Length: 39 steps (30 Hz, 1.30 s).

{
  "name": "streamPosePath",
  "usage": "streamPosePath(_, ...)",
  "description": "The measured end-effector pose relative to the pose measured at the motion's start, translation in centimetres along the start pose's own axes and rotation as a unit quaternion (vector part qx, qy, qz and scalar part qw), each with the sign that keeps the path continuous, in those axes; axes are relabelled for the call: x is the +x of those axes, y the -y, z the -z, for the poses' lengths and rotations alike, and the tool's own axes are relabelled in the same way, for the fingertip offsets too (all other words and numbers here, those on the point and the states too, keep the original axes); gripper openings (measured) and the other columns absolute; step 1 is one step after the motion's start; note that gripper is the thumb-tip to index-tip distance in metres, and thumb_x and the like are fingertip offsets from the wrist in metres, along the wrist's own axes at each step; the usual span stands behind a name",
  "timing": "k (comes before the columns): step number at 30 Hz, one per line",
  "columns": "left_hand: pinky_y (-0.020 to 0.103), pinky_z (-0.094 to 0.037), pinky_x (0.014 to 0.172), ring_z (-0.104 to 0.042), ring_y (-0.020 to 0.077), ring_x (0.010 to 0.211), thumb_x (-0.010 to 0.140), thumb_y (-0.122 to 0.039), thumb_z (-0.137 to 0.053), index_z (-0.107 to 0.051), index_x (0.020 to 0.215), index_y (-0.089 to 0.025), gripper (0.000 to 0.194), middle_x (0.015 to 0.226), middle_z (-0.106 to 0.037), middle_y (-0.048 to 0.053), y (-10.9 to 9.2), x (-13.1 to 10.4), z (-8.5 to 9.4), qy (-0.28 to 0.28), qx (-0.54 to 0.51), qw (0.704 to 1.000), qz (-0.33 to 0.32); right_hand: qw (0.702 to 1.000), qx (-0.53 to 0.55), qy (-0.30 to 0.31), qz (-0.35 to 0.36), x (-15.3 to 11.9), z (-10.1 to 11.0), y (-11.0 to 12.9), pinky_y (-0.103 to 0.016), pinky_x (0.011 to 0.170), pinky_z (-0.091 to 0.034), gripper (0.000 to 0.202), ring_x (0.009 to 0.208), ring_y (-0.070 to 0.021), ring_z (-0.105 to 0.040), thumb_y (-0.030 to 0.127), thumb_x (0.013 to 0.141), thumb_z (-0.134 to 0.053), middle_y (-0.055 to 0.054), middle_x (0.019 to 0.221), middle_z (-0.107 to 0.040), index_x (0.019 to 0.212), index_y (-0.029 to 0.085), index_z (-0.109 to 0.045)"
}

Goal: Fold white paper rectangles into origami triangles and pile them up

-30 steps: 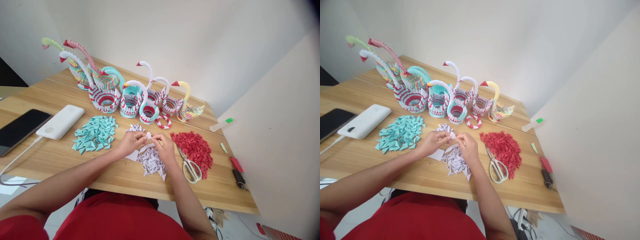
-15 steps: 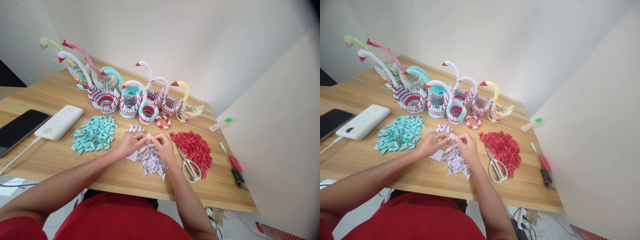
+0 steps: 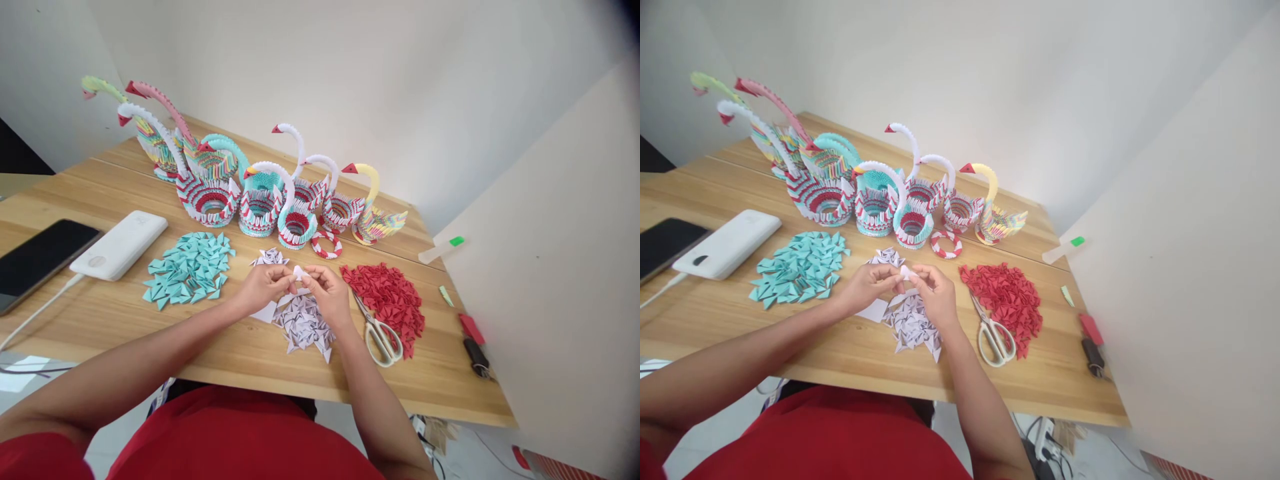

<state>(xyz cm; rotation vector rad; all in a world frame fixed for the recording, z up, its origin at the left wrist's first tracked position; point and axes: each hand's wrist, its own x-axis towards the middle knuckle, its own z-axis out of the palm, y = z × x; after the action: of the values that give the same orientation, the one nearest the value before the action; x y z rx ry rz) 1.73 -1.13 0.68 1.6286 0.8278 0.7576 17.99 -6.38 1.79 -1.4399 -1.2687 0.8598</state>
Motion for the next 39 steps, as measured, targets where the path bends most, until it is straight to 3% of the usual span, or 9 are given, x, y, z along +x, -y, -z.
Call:
streamPosePath(4,0.022,-0.046,0.058,-0.06,0.0126,0.061,0.086,-0.035,-0.055,-0.065,0.07,-0.015,0.028,0.068,-0.068,0.004,0.4,0.1,0.0,0.002,-0.025,1.0,0.002,1.0,-0.016,-0.012,0.024,-0.1,0.1,-0.2,-0.025,0.062,-0.046,0.016,0.064,-0.0137,-0.058,0.035,0.077,-0.065,0.001,0.07,-0.064,0.077,0.019,-0.062)
streamPosePath(17,0.02,-0.044,0.053,-0.06,0.0131,0.061,0.083,-0.035,-0.056,-0.064,0.069,-0.014,0.026,0.066,-0.067,0.004,-0.2,-0.1,-0.2,-0.017,-0.021,1.0,0.014,1.0,-0.006,-0.015,0.006,0.0,-0.1,-0.6,-0.025,0.061,-0.045,0.018,0.064,-0.0142,-0.059,0.036,0.078,-0.065,0.0,0.07,-0.065,0.077,0.019,-0.061)
streamPosePath(24,0.02,-0.042,0.053,-0.055,0.0109,0.058,0.075,-0.037,-0.067,-0.062,0.073,-0.014,0.024,0.065,-0.062,0.0,0.4,0.0,-0.8,-0.018,-0.111,0.993,0.035,0.999,-0.005,-0.03,0.013,0.0,-0.4,-0.6,-0.025,0.061,-0.046,0.015,0.064,-0.0141,-0.059,0.034,0.077,-0.065,0.0,0.07,-0.066,0.076,0.019,-0.061)
streamPosePath(29,0.021,-0.043,0.057,-0.054,0.0094,0.059,0.073,-0.034,-0.068,-0.06,0.073,-0.014,0.023,0.065,-0.061,-0.001,0.3,0.2,-0.7,-0.01,-0.172,0.984,0.053,0.998,0.056,-0.024,-0.001,0.0,-0.8,-0.6,-0.026,0.062,-0.048,0.015,0.064,-0.0143,-0.061,0.031,0.075,-0.066,0.002,0.072,-0.066,0.082,0.021,-0.058)
streamPosePath(33,0.022,-0.045,0.062,-0.056,0.0095,0.061,0.074,-0.034,-0.067,-0.059,0.075,-0.014,0.022,0.07,-0.064,0.0,-0.1,0.4,-0.3,-0.001,-0.218,0.973,0.072,0.99,0.133,0.024,-0.039,0.2,-0.6,-0.5,-0.028,0.069,-0.05,0.022,0.068,-0.0148,-0.064,0.029,0.074,-0.067,0.002,0.074,-0.067,0.092,0.023,-0.056)
streamPosePath(36,0.022,-0.043,0.059,-0.054,0.0089,0.058,0.075,-0.035,-0.065,-0.057,0.073,-0.014,0.022,0.066,-0.062,-0.001,0.2,0.5,0.0,-0.006,-0.196,0.978,0.076,0.988,0.127,0.062,-0.059,0.2,-0.1,-0.3,-0.029,0.07,-0.05,0.026,0.069,-0.0148,-0.064,0.032,0.076,-0.065,0.001,0.078,-0.067,0.099,0.023,-0.057)
streamPosePath(39,0.02,-0.037,0.052,-0.049,0.0078,0.052,0.076,-0.033,-0.065,-0.056,0.071,-0.014,0.021,0.059,-0.056,-0.004,0.7,0.5,0.1,0.01,-0.124,0.99,0.061,0.996,0.059,0.051,-0.039,0.1,0.2,-0.1,-0.026,0.065,-0.047,0.02,0.069,-0.0143,-0.06,0.039,0.081,-0.06,0.001,0.077,-0.065,0.091,0.021,-0.061)
